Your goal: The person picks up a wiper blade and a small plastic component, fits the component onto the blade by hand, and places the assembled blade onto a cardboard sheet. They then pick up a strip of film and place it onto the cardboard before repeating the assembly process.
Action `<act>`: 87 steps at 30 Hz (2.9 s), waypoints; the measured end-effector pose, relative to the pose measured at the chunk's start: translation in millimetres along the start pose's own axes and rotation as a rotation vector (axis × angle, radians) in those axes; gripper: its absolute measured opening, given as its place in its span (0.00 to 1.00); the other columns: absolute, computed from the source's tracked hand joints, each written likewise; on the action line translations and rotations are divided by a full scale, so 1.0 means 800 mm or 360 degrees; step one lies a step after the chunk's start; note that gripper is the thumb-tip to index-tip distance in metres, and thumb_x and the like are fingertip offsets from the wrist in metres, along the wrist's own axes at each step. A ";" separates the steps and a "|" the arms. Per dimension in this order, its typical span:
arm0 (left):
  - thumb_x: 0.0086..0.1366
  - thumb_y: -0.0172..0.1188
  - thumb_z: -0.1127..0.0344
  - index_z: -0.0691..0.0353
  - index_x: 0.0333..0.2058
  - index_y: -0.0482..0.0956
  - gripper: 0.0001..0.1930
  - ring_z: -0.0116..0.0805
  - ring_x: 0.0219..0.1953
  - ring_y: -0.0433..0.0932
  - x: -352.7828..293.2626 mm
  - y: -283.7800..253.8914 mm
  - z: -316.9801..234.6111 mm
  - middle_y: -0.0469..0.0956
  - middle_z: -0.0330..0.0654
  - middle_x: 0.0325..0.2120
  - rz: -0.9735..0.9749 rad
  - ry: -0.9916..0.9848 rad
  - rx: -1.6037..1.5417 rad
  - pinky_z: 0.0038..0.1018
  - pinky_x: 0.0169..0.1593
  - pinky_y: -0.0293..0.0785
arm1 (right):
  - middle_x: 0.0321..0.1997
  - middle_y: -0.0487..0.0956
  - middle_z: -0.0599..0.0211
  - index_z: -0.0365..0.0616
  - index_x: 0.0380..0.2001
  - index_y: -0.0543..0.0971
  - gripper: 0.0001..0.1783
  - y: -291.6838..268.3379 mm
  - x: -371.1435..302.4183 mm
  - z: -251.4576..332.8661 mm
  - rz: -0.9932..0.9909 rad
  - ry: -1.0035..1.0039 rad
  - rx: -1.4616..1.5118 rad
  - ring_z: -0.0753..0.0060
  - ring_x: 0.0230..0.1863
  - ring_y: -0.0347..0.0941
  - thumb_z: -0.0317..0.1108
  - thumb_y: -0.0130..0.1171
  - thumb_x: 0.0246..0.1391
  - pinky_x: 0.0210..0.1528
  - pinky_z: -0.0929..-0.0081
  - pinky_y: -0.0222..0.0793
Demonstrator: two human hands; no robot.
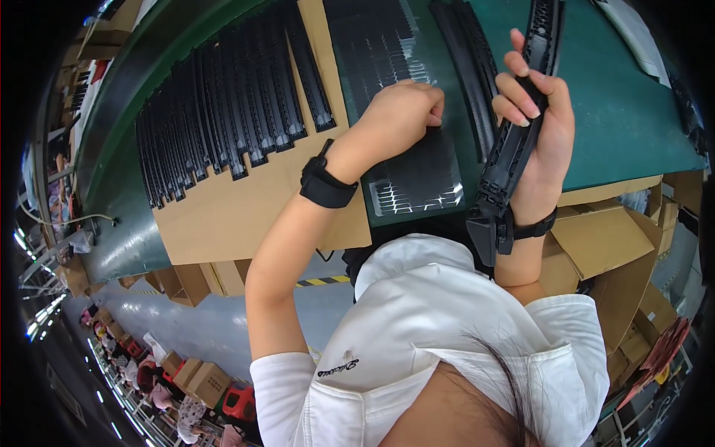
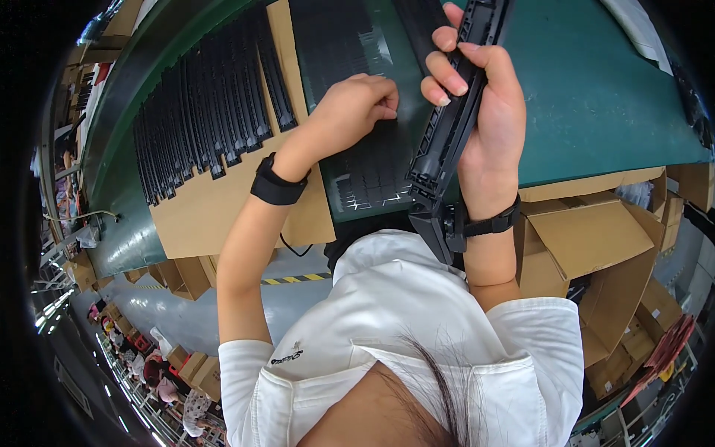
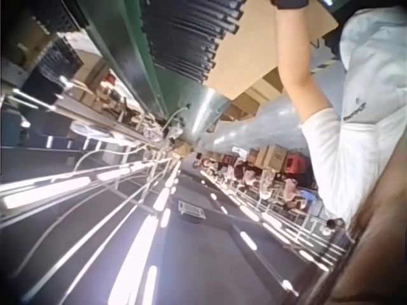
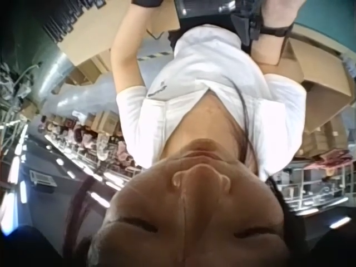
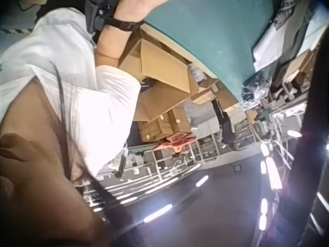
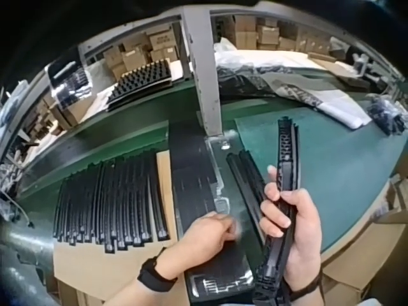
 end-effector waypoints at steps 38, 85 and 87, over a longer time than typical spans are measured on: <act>0.51 0.54 0.80 0.67 0.23 0.68 0.04 0.27 0.35 0.72 -0.100 -0.054 -0.094 0.71 0.55 0.39 -0.0899 -0.0687 -0.2845 0.22 0.41 0.69 | 0.26 0.59 0.66 0.28 0.42 0.57 0.17 0.078 -0.026 0.023 0.0295 -0.0285 0.0310 0.80 0.16 0.54 0.22 0.35 0.46 0.19 0.84 0.57; 0.30 0.62 0.72 0.55 0.18 0.77 0.10 0.33 0.29 0.67 -0.097 -0.140 -0.151 0.71 0.32 0.21 -0.0957 0.0246 0.0182 0.35 0.40 0.65 | 0.25 0.63 0.72 0.37 0.39 0.63 0.14 0.053 -0.022 -0.001 -0.0100 -0.0214 -0.0121 0.84 0.15 0.56 0.26 0.42 0.47 0.18 0.90 0.57; 0.29 0.61 0.72 0.55 0.18 0.77 0.10 0.32 0.28 0.66 -0.092 -0.138 -0.157 0.70 0.31 0.20 -0.0932 0.0287 0.0183 0.36 0.39 0.65 | 0.23 0.62 0.73 0.39 0.36 0.64 0.09 0.055 -0.024 0.007 -0.0257 -0.0274 -0.0197 0.85 0.14 0.54 0.27 0.42 0.49 0.17 0.90 0.56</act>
Point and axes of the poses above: each hand's wrist, its own x-axis towards the middle knuckle, its own y-axis out of the palm, z = x × y, the point moved 10 cm from there along x, towards the middle knuckle
